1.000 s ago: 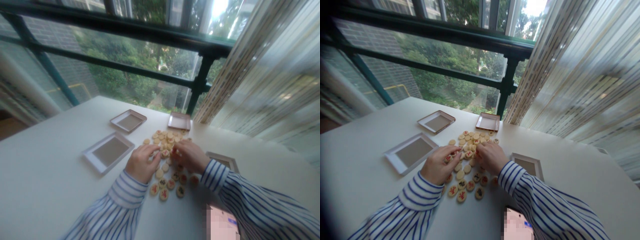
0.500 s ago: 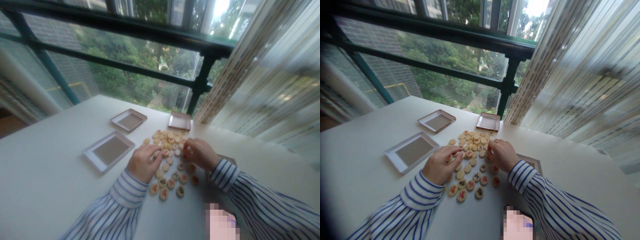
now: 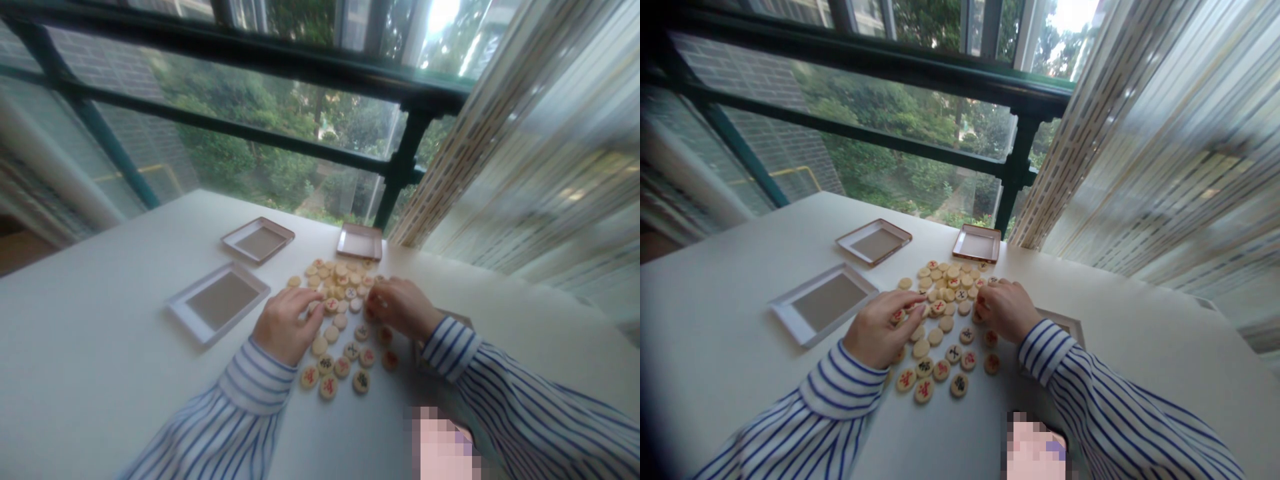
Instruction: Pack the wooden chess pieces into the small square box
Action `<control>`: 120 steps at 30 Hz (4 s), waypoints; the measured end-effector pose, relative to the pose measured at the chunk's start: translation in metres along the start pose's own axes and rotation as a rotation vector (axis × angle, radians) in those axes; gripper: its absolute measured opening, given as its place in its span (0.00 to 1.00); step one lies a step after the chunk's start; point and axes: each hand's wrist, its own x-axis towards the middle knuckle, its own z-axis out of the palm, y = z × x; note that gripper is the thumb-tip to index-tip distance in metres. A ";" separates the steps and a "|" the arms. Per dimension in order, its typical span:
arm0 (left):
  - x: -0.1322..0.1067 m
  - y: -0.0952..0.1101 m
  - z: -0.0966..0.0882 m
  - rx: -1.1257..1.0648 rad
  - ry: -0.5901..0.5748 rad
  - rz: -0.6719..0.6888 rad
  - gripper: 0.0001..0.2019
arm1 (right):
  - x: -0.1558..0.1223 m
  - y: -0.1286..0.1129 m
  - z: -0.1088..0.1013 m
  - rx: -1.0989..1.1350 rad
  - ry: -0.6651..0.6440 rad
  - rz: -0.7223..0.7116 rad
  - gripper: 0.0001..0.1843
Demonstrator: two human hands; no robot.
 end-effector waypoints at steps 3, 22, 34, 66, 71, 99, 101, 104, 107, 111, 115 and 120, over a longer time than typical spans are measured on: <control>0.000 -0.003 -0.001 0.007 0.005 -0.014 0.09 | 0.000 0.001 -0.001 0.005 -0.020 -0.013 0.10; 0.002 -0.023 -0.003 0.099 -0.057 -0.041 0.10 | 0.016 -0.042 -0.009 0.036 0.078 -0.279 0.08; 0.001 -0.020 0.005 0.134 -0.243 -0.073 0.12 | 0.019 -0.041 -0.004 0.034 0.121 -0.317 0.08; 0.007 -0.022 -0.003 -0.902 -0.097 -0.758 0.19 | 0.013 -0.058 -0.009 0.271 0.445 -0.328 0.13; 0.005 -0.024 0.000 -0.917 -0.128 -0.751 0.18 | 0.014 -0.063 -0.010 0.272 0.445 -0.335 0.14; 0.011 -0.003 -0.008 -0.833 -0.158 -0.728 0.20 | -0.018 0.004 -0.017 0.157 0.258 -0.124 0.12; 0.011 -0.003 -0.008 -0.821 -0.159 -0.725 0.21 | -0.024 0.013 -0.015 0.116 0.203 -0.077 0.10; 0.012 -0.001 -0.008 -0.804 -0.162 -0.726 0.21 | -0.033 0.023 -0.014 0.043 0.125 -0.011 0.11; 0.012 0.000 -0.009 -0.793 -0.162 -0.717 0.21 | -0.040 0.027 -0.013 -0.011 0.062 0.031 0.11; 0.014 -0.001 -0.011 -0.778 -0.141 -0.706 0.21 | -0.044 0.026 -0.010 -0.039 0.015 0.037 0.12; 0.014 -0.005 -0.014 -0.748 -0.128 -0.717 0.22 | -0.043 0.025 -0.008 -0.059 -0.015 0.014 0.13; 0.013 -0.009 -0.014 -0.746 -0.124 -0.729 0.21 | -0.042 0.025 -0.006 -0.070 -0.028 0.024 0.13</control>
